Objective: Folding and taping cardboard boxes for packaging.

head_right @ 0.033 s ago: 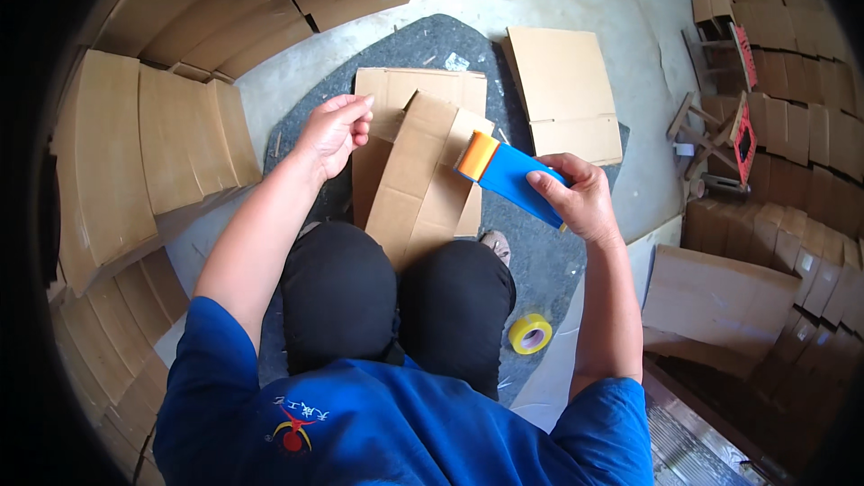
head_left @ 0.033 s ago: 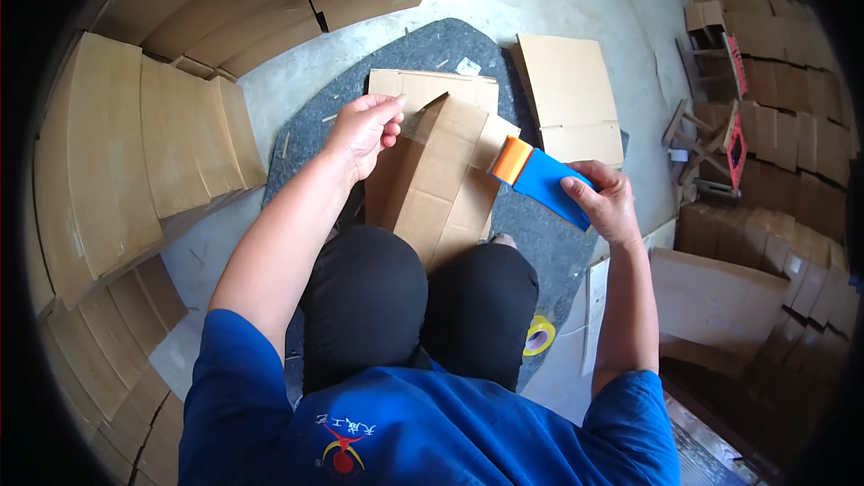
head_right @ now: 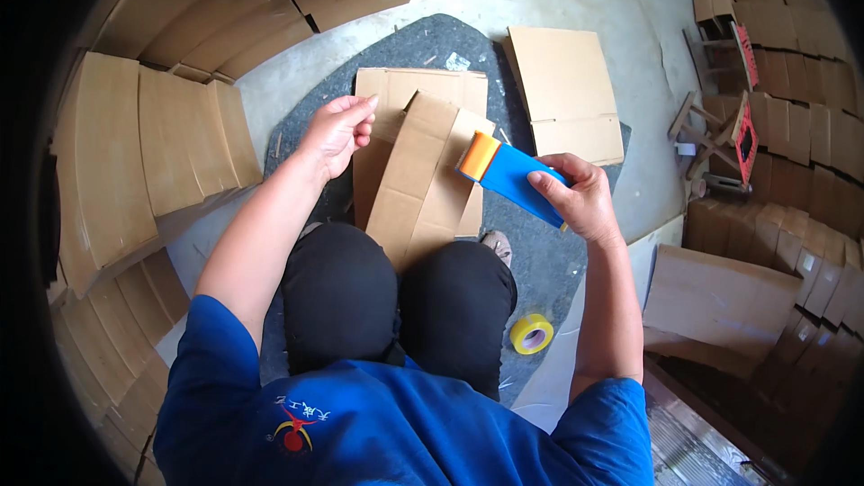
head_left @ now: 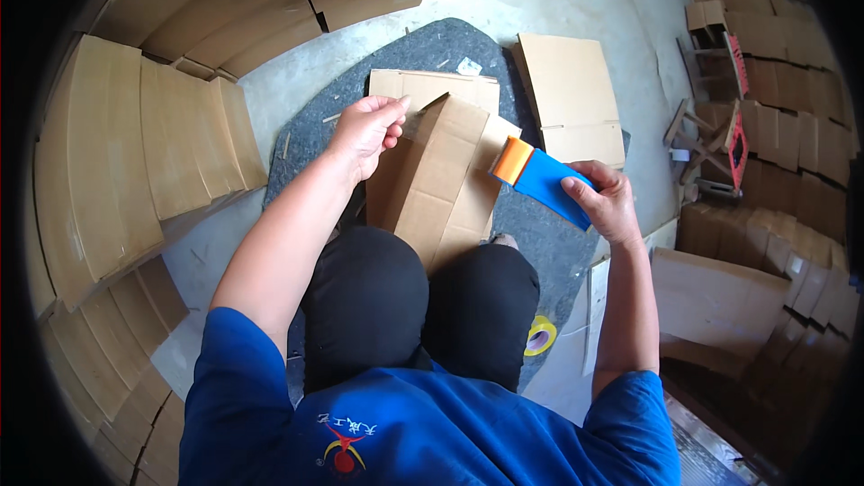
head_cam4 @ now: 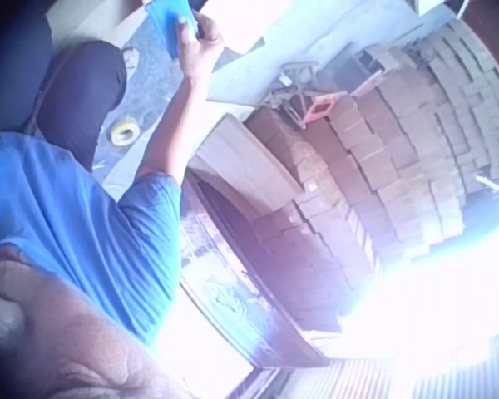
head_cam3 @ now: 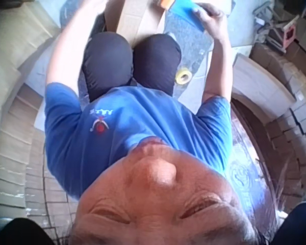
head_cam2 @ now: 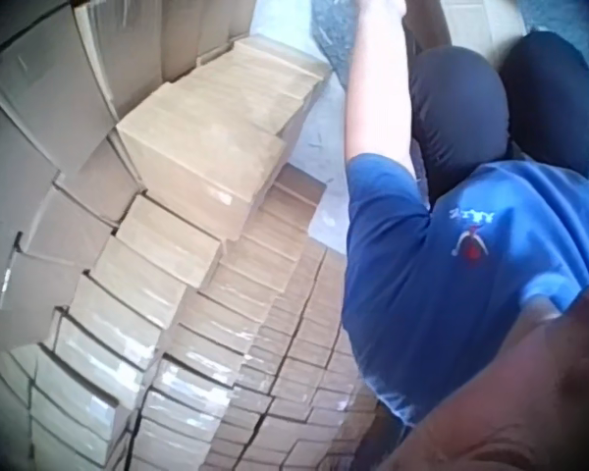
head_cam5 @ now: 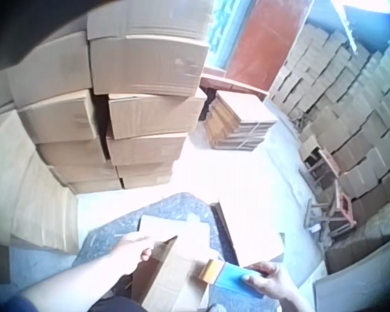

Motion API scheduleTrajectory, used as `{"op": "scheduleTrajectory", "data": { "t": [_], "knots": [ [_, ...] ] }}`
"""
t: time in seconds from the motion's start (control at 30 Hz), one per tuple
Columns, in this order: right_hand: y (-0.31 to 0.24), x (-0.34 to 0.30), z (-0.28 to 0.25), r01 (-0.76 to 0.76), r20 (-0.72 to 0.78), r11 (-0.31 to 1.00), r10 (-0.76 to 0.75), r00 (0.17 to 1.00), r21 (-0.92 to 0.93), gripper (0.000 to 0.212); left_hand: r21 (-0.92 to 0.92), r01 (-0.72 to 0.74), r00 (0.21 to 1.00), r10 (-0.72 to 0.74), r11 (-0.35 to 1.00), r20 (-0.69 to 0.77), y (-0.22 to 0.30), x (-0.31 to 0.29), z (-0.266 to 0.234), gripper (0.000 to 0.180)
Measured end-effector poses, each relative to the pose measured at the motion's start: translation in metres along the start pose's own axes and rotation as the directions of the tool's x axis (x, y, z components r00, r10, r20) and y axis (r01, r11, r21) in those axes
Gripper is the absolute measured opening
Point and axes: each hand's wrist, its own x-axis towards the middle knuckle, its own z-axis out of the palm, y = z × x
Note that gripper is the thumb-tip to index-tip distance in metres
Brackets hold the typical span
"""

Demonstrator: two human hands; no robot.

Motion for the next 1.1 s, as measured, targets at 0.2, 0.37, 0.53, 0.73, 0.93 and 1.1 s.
{"op": "scheduleTrajectory", "data": {
  "t": [0.2, 0.37, 0.53, 0.73, 0.93, 1.1],
  "knots": [
    [0.033, 0.012, 0.006, -0.030, 0.034, 0.999, 0.028, 0.999, 0.045, 0.038, 0.171, -0.084, 0.990, 0.101, 0.982, -0.095, -0.055, 0.027, 0.015, 0.021],
    [0.056, 0.014, 0.003, 0.007, 0.018, 0.997, -0.009, 1.000, 0.072, 0.037, 0.591, 0.033, 0.985, 0.074, 0.806, -0.157, -0.071, 0.037, 0.026, 0.056],
    [0.060, 0.015, 0.010, 0.005, 0.021, 0.990, -0.008, 1.000, 0.140, 0.035, 0.913, -0.106, 0.925, 0.377, 0.393, -0.055, -0.061, 0.043, 0.002, 0.044],
    [0.065, 0.015, 0.007, 0.027, 0.023, 0.988, -0.030, 0.999, 0.151, 0.034, 0.760, -0.630, 0.649, 0.428, -0.161, 0.629, 0.011, 0.028, 0.094, 0.032],
    [0.054, 0.009, 0.003, 0.062, 0.050, 0.986, -0.070, 0.996, 0.154, 0.035, 0.849, -0.527, 0.838, 0.184, 0.030, 0.514, 0.017, 0.050, 0.096, 0.039],
    [0.096, -0.007, -0.040, -0.060, 0.061, 0.993, 0.054, 0.997, 0.099, 0.037, 0.805, -0.521, 0.853, 0.171, 0.283, 0.492, 0.008, 0.063, 0.097, 0.031]
  ]
}}
